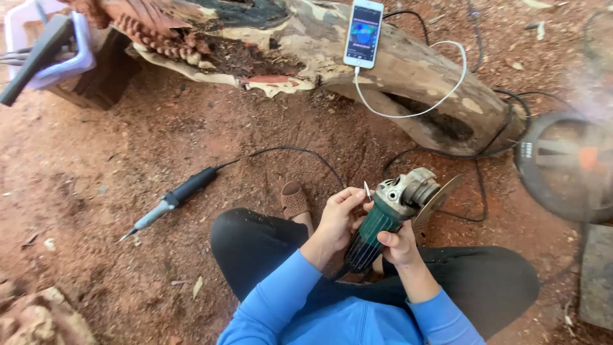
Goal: Sharpening a small metal tool bit using a handheld angle grinder while sitting on the ground.
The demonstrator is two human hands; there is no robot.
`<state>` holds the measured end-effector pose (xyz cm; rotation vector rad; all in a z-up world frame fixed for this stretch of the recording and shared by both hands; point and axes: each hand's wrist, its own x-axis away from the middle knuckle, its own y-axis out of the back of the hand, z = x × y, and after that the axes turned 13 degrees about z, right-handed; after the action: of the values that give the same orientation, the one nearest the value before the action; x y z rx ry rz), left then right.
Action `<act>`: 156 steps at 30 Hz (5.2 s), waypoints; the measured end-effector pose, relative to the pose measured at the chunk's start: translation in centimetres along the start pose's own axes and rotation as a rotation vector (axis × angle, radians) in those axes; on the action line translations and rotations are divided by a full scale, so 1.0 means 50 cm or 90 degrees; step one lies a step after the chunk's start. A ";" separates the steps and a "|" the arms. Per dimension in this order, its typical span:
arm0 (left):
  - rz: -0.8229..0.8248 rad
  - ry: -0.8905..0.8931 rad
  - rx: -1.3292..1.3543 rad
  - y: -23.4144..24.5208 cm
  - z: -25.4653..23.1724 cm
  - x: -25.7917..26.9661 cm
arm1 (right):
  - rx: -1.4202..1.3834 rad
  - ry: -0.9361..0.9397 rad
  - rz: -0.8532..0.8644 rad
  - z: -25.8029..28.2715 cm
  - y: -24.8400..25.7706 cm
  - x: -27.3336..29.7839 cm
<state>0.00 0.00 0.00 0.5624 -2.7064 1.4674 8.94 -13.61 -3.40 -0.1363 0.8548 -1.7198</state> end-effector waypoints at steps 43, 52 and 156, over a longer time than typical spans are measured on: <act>0.148 -0.169 -0.167 -0.017 -0.281 -0.069 | -0.067 0.361 -0.061 0.378 0.231 0.113; -0.044 -0.154 -0.260 -0.012 -0.288 -0.070 | -0.157 0.385 -0.160 0.377 0.153 0.079; 0.090 -0.225 -0.368 -0.071 -0.286 -0.030 | 1.067 0.060 0.172 0.208 0.053 -0.023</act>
<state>0.24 10.35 10.61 0.6450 -3.2839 0.5667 16.64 -17.67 2.96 1.1131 -0.6600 -1.6696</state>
